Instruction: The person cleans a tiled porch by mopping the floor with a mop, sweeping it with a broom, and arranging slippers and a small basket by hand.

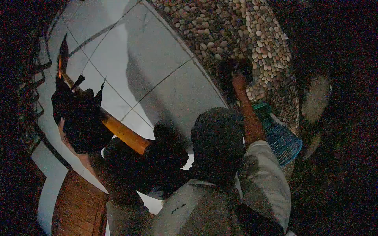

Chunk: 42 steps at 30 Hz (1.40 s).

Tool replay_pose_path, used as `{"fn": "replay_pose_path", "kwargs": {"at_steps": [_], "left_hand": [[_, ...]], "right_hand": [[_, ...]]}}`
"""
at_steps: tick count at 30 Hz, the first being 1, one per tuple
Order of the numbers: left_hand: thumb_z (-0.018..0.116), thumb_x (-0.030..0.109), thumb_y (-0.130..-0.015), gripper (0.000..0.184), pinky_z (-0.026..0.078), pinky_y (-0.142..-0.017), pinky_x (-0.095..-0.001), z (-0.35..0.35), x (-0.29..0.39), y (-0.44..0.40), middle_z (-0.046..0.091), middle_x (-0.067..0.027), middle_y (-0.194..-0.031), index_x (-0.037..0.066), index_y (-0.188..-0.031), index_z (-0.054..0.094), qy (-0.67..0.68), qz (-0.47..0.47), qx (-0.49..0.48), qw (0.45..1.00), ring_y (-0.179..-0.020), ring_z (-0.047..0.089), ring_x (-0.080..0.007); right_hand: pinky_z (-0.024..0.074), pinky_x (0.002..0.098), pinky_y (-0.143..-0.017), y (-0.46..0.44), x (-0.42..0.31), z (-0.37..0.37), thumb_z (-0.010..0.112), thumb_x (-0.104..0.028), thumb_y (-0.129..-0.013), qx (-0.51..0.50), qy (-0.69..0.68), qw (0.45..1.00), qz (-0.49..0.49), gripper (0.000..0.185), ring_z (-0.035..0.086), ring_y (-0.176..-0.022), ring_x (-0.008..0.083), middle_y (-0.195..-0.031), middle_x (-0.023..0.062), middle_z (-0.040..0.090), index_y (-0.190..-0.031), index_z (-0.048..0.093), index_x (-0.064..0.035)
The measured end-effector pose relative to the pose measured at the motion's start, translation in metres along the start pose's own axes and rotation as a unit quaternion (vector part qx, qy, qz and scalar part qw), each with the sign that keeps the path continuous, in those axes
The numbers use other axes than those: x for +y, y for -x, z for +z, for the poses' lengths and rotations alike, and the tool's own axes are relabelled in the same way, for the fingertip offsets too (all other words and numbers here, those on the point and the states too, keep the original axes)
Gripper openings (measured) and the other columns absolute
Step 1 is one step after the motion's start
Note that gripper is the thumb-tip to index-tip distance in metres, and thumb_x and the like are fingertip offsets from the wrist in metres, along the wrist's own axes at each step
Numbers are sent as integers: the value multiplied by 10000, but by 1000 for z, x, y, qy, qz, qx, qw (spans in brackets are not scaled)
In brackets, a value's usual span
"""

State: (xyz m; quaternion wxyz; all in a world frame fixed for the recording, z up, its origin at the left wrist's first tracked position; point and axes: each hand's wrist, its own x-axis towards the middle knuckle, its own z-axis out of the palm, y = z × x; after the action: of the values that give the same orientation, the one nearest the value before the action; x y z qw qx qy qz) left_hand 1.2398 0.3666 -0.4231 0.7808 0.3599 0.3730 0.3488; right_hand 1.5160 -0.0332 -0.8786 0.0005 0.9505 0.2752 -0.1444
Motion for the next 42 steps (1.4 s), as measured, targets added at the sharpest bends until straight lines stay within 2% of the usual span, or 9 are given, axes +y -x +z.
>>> {"fn": "replay_pose_path", "kwargs": {"at_steps": [5,11,16,19,28,34,38,40,42], "left_hand": [[406,304,-839,490,384,-907,-421,-21,3,3,458,-197,-1179,36,-1247,358,23,-76,57,995,-1064,471,-329],[553,313,-731,548,474,-815,-427,-4,2,10,492,-200,-1101,18,-1174,423,-58,-19,143,988,-980,528,-310],[546,298,-735,541,478,-809,-430,0,3,10,491,-213,-1098,11,-1176,421,-54,-43,133,989,-984,527,-311],[544,294,-735,521,490,-782,-428,-4,1,7,509,-213,-1067,8,-1158,442,-25,-61,154,986,-926,555,-311],[552,165,-733,340,500,-711,-382,19,-21,25,574,-184,-935,-71,-976,527,65,-329,52,941,-815,586,-277],[587,101,-666,311,456,-671,-277,53,-39,86,592,-84,-855,-32,-948,573,-107,-173,-75,976,-720,556,-157],[606,115,-665,320,459,-665,-283,97,38,174,597,-74,-865,-25,-951,571,-221,-122,-134,958,-726,571,-172],[631,113,-648,346,471,-655,-303,140,103,210,597,-84,-863,-25,-959,566,-201,-318,-37,926,-725,581,-193],[634,100,-645,345,476,-651,-312,125,98,235,595,-93,-859,-26,-958,564,-152,-309,-30,938,-718,583,-201]], "right_hand": [[424,435,-804,-120,-83,-18,485,-300,-835,-39,-252,965,66,474,514,-971,366,-1066,231,522,-1153,446,48],[405,421,-848,-190,-199,-74,543,-349,-815,-89,-182,977,65,556,517,-991,322,-1124,205,504,-1231,381,-18],[443,390,-806,-204,-207,-82,615,-390,-768,-220,-513,827,72,597,538,-956,235,-1138,140,499,-1214,403,-53],[464,367,-766,-193,-206,-51,600,-398,-779,-110,-461,880,-33,565,545,-943,221,-1108,132,515,-1190,427,-51],[494,311,-663,-1,-275,-392,488,-436,-835,-599,-527,590,-125,461,589,-759,189,-928,123,595,-1045,520,-27],[453,253,-471,110,-271,-509,526,-371,-826,-668,-201,688,-201,327,585,-638,150,-813,90,602,-878,511,-48],[372,240,-392,215,-233,-546,565,-346,-807,-695,-418,585,1,305,459,-484,108,-649,23,497,-889,499,-60],[342,234,-369,267,-229,-593,570,-335,-805,-695,-493,520,63,319,402,-438,97,-610,4,448,-950,499,-60],[326,227,-340,303,-232,-629,566,-360,-796,-579,-477,654,101,286,362,-371,115,-517,-12,374,-812,517,-79]]}}
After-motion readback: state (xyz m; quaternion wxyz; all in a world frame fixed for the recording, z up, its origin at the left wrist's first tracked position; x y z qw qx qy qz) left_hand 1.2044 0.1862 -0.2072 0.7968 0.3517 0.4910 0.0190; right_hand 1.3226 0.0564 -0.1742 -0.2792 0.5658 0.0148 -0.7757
